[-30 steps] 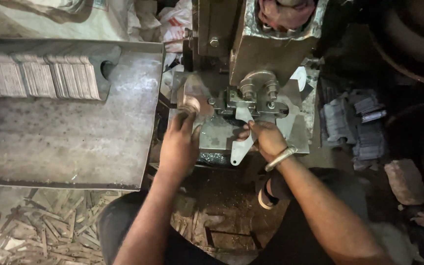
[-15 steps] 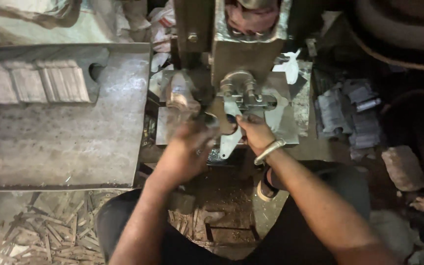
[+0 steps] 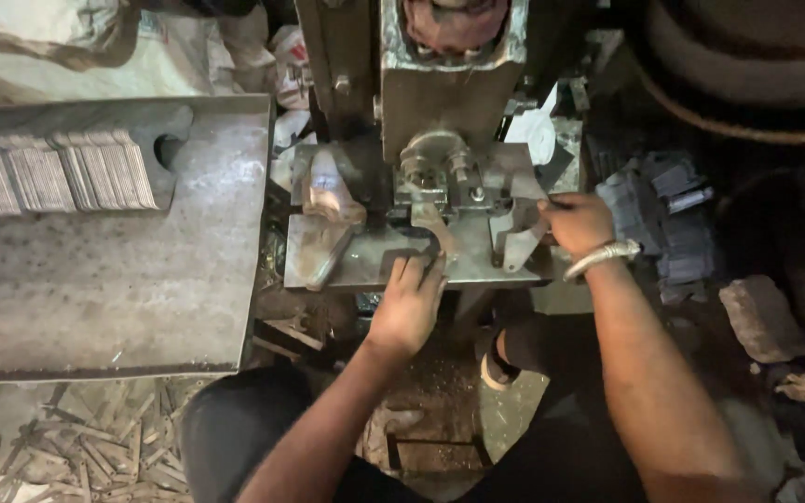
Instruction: Operating a stamping machine to punch holes or shapes into metal parts.
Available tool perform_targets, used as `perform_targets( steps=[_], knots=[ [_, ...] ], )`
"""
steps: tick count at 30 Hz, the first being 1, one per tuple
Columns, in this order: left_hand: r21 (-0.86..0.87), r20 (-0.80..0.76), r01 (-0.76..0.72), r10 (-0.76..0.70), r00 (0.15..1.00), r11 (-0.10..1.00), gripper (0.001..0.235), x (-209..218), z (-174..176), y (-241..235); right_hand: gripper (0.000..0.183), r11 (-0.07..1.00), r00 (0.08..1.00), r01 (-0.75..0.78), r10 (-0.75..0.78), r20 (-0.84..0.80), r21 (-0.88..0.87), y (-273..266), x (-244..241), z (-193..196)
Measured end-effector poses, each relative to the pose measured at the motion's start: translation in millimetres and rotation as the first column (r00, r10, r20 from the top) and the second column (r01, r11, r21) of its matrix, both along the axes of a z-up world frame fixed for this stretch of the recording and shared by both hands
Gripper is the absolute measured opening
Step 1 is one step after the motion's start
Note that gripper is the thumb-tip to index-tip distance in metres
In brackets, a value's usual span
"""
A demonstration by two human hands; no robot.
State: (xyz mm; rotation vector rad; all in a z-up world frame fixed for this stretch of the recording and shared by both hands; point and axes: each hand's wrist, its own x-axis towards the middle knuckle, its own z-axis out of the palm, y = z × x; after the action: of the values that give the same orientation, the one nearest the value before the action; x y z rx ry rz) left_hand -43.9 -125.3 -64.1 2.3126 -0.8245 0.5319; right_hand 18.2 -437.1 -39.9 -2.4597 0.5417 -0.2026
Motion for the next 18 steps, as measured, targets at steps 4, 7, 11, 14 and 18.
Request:
perform_targets(
  steps=[4,7,11,14,18],
  knots=[
    [0.005,-0.017,0.004,-0.004,1.0,1.0,0.039,-1,0,3,0.028,0.935,0.95,-0.24,0.282,0.135,-0.261,-46,61,-105],
    [-0.016,0.027,0.011,-0.011,1.0,1.0,0.04,3,5,1,0.024,0.769,0.934,-0.2,0.336,0.119,-0.607,-33,63,-108],
    [0.009,0.076,0.023,-0.024,0.997,1.0,0.04,-1,7,3,0.03,0.938,0.969,0.091,-0.005,0.248,-0.335,46,26,-25],
    [0.013,0.083,0.028,-0.029,0.996,1.0,0.04,4,9,4,0.032,0.976,0.934,0.119,-0.048,0.355,-0.182,60,12,-14],
    [-0.009,0.04,0.034,-0.034,0.999,0.999,0.04,3,3,5,0.023,0.979,0.941,-0.192,0.202,0.272,-0.063,101,-34,32]
  ],
)
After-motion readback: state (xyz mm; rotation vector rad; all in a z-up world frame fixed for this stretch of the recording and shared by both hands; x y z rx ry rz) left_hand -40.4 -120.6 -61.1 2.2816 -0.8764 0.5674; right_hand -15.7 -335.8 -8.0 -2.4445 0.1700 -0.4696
